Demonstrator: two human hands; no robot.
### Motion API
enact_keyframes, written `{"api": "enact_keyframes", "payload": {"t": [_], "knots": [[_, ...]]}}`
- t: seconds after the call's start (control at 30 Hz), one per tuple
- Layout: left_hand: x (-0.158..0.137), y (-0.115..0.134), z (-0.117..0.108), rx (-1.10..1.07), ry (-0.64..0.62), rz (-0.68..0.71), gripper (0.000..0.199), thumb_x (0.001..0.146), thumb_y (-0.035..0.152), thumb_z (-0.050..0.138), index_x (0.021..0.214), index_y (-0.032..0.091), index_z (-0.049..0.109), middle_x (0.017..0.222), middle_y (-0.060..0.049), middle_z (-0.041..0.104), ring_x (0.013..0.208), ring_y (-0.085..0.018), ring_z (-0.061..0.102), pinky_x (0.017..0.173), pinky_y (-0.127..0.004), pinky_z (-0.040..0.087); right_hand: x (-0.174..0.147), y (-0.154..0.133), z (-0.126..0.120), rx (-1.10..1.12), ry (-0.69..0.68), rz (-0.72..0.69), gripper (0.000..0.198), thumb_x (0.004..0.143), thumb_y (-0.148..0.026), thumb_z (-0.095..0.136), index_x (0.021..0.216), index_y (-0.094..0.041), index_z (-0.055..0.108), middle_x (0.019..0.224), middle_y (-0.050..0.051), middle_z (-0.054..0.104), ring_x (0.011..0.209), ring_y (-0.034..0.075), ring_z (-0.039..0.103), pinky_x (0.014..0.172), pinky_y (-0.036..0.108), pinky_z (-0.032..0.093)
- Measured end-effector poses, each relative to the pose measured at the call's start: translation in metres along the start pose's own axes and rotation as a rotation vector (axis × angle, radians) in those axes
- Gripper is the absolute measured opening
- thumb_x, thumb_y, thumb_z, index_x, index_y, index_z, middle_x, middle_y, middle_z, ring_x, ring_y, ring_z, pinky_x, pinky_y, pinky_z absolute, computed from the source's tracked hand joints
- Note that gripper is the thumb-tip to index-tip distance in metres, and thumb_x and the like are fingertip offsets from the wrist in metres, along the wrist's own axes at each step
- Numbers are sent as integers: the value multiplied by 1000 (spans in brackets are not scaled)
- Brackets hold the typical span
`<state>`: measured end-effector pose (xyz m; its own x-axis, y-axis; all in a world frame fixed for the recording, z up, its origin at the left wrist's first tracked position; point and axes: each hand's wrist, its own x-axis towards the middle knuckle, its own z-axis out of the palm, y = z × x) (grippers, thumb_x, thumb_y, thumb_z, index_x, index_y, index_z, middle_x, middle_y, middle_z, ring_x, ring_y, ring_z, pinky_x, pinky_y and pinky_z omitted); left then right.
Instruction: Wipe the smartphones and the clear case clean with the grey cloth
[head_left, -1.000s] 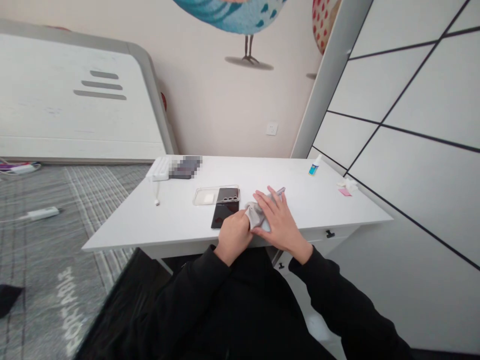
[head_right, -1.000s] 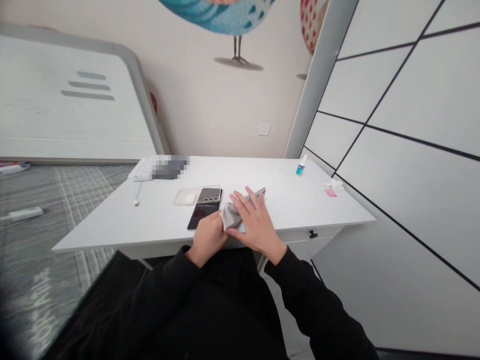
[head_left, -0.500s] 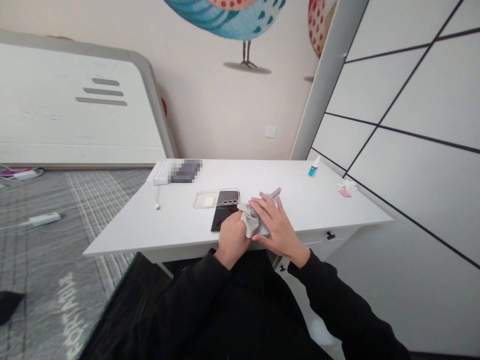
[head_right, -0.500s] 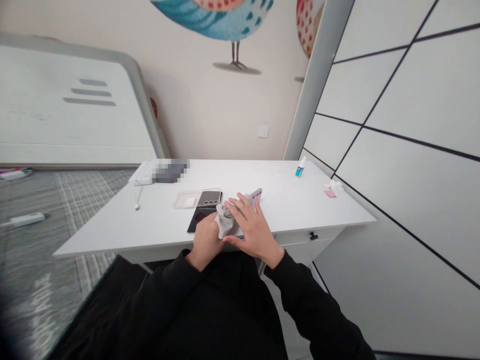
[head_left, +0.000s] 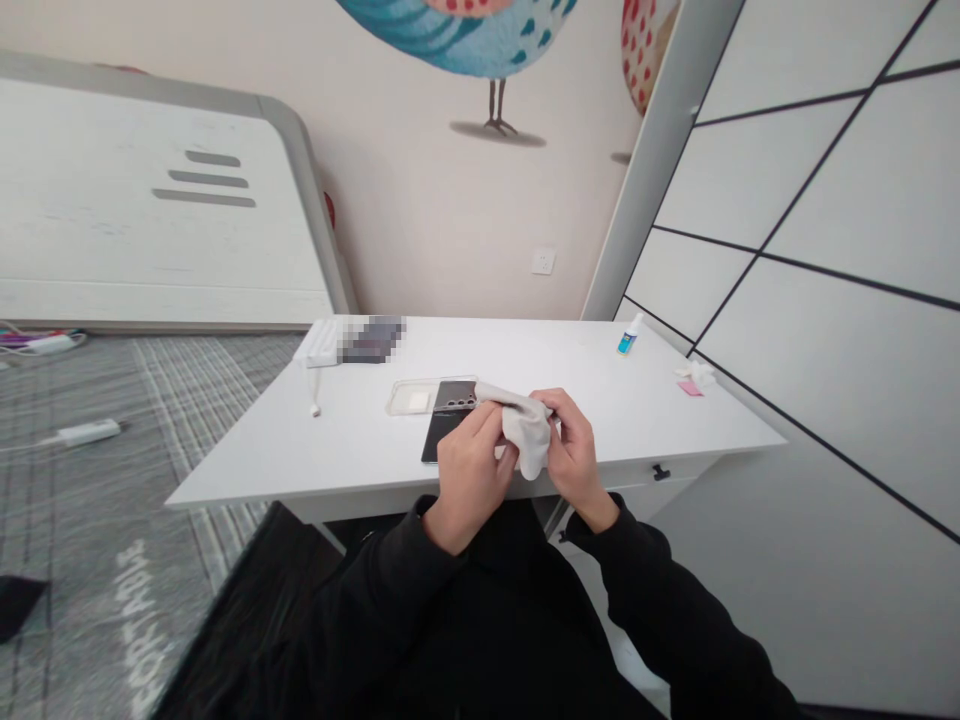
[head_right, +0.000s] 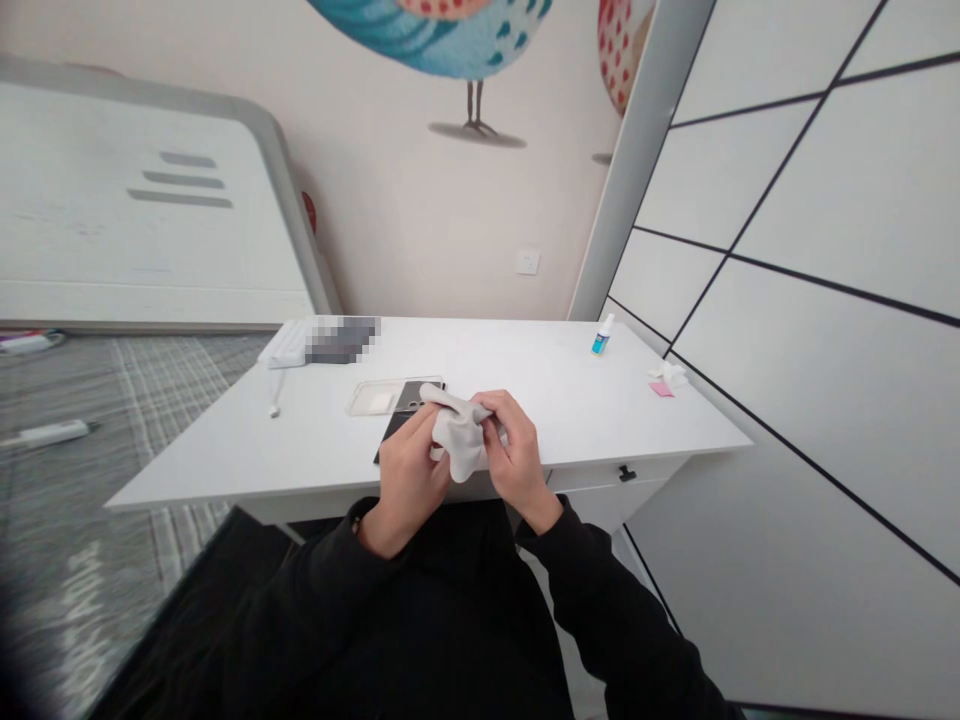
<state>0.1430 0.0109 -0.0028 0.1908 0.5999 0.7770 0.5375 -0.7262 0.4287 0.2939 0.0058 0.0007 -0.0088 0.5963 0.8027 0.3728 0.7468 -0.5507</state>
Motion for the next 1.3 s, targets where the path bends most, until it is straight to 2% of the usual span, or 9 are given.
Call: {"api": "enact_keyframes", "payload": {"t": [0.13,0.23,0.43,0.6,0.77,0.93,1.03,1.13,1.3], "knots": [[2,-1,2,-61,-28,-43,7,100,25,55,100,21,60,98,-4,71,91,-18,68,78,-26,50,1,-3,5,78,52,89,17,105,-34,49,106,-24,63,97,3,68,88,20,66,78,33,56],[-3,-9,10,-50,-109,-78,17,99,32,62,112,21,62,102,-4,75,92,-19,72,79,-26,52,-1,6,9,81,103,135,20,105,-37,49,110,-24,63,96,4,70,85,20,68,74,33,57],[-12,-22,21,83,-342,-131,18,100,36,61,91,21,66,85,-4,76,80,-23,74,65,-27,46,1,19,10,-18,188,115,26,104,-40,43,118,-24,58,97,7,71,84,23,69,72,35,58],[-10,-18,21,180,-428,-193,22,102,37,56,97,20,68,88,-7,77,82,-24,74,68,-29,48,10,-11,-2,-168,62,-26,27,103,-33,44,122,-25,61,120,10,68,113,27,65,98,46,54],[-8,-15,24,246,-461,-220,21,101,27,53,111,16,69,111,-13,76,101,-28,73,85,-34,53,22,-24,-10,-353,-177,-174,29,99,-34,58,127,-28,65,127,5,72,126,28,62,125,53,30],[-7,-16,23,309,-518,-243,30,103,34,50,94,14,70,89,-14,76,82,-29,75,73,-35,53,34,-20,-10,-508,-109,-125,30,96,-41,66,116,-19,66,115,14,72,111,32,66,99,51,53],[-7,-15,21,320,-535,-231,26,102,33,51,96,15,69,93,-12,77,88,-28,75,74,-33,52,34,-24,-6,-529,-141,-163,16,97,-28,57,109,-21,66,110,11,73,112,30,66,107,53,49],[-7,-15,20,344,-550,-235,27,102,32,50,93,15,70,93,-14,77,85,-29,75,73,-34,52,32,-28,-3,-498,-230,-251,25,92,-14,50,106,-24,68,111,4,76,111,23,68,120,48,39],[-9,-18,23,366,-558,-229,28,103,34,49,96,15,69,92,-14,77,85,-28,75,73,-33,52,35,-20,-5,-524,-133,-190,14,91,-24,60,104,-23,65,100,7,73,97,26,66,96,45,53]]}}
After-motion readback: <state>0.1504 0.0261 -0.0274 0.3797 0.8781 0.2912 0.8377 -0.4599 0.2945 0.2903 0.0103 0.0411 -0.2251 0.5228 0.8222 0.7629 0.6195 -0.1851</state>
